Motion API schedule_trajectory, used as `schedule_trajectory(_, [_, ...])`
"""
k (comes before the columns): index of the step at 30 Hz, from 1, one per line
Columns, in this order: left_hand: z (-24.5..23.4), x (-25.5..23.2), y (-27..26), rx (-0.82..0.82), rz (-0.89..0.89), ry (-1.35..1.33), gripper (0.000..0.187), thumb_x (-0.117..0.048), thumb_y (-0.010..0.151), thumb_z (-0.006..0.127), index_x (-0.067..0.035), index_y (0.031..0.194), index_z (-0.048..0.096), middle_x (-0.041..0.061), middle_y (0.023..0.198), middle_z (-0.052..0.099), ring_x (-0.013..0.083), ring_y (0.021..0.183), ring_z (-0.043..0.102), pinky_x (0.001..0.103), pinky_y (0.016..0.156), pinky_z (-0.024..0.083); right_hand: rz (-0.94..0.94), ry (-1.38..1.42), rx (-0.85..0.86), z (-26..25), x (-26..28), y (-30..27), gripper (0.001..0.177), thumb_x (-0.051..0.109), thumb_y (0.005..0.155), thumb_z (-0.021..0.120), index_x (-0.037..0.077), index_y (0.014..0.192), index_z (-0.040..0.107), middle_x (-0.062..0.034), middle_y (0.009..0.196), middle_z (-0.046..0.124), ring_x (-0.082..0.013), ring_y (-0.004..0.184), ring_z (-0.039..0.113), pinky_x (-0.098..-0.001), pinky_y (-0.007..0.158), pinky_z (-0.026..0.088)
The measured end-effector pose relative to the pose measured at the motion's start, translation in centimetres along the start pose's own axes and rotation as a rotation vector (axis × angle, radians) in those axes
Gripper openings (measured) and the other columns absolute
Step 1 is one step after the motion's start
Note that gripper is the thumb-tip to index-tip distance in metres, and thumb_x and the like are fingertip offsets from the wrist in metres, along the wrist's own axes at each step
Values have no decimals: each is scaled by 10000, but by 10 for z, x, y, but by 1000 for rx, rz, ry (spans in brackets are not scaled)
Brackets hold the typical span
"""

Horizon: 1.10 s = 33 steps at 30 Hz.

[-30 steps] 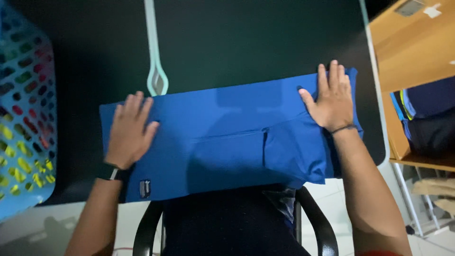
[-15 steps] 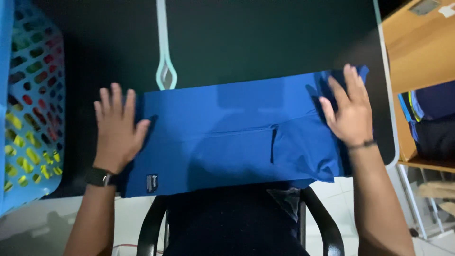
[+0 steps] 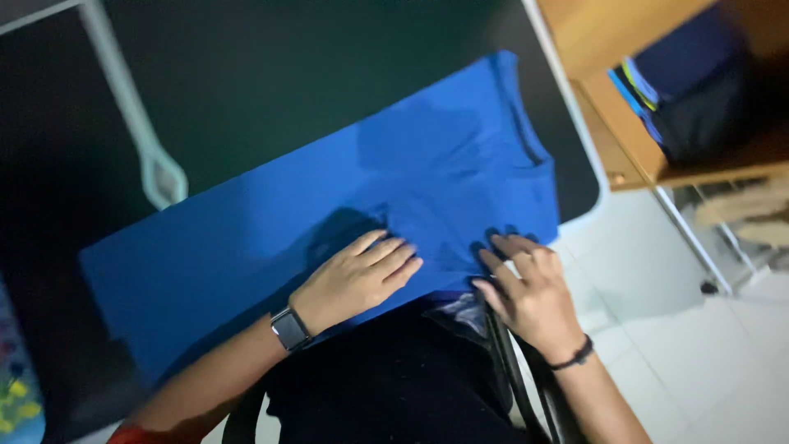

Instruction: Folding a blue t-shirt on a table and placing it inside a wardrobe

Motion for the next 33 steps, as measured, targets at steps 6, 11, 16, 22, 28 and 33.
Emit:
schedule_trajectory(6, [-2,5,19,108,76,-18,157,-141,1026,583,-73,1138,671,87,970,585,283,1017,635,483,1025,500,37,28,-58,15,-8,-26,246,224,1018,601,143,1223,711,-93,1243,670,-299,1184,630,-400,989,503])
schedule_trajectory(11, [-7,4,22,137,110,-39,95,-107,1014,572,-70,965,645,68,893,529,277,943,606,478,1005,494,25,40,-157,15,-9,-23,280,236,1092,492,119,1208,718,-103,1164,670,-301,1076,652,-396,924,531])
schedule_trajectory(16, [2,4,10,129,85,-25,126,-122,1043,514,-90,972,612,78,957,529,273,983,601,475,988,501,-46,38,-242,15,-13,-20,269,190,1087,517,122,1106,776,-99,1082,705,-289,927,666,-376,801,538])
schedule_trajectory(22, [-6,5,11,105,96,-31,119,-136,1046,529,-91,1107,621,109,1091,593,289,1093,629,431,952,503,-62,90,-229,6,-10,-13,224,137,1041,567,87,1098,778,-106,1060,723,-293,889,681,-393,763,559])
schedule_trajectory(28, [-8,-4,17,-21,195,115,191,-43,1018,567,-65,1195,634,199,985,617,341,935,650,429,865,520,146,376,-251,3,-13,2,111,152,935,658,98,932,755,-128,1133,733,-396,1046,671,-514,899,540])
schedule_trajectory(33, [-16,10,30,-84,35,46,279,5,999,552,-88,1247,642,129,921,602,269,819,617,398,792,510,270,635,-250,2,-24,45,59,72,914,619,53,922,674,-168,1068,737,-428,998,684,-535,873,525])
Point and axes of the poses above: each hand's wrist, its own y-axis towards the middle knuckle, its own z-axis out of the palm, x = y × z, the point moved 1 cm from there along y, towards the middle knuckle
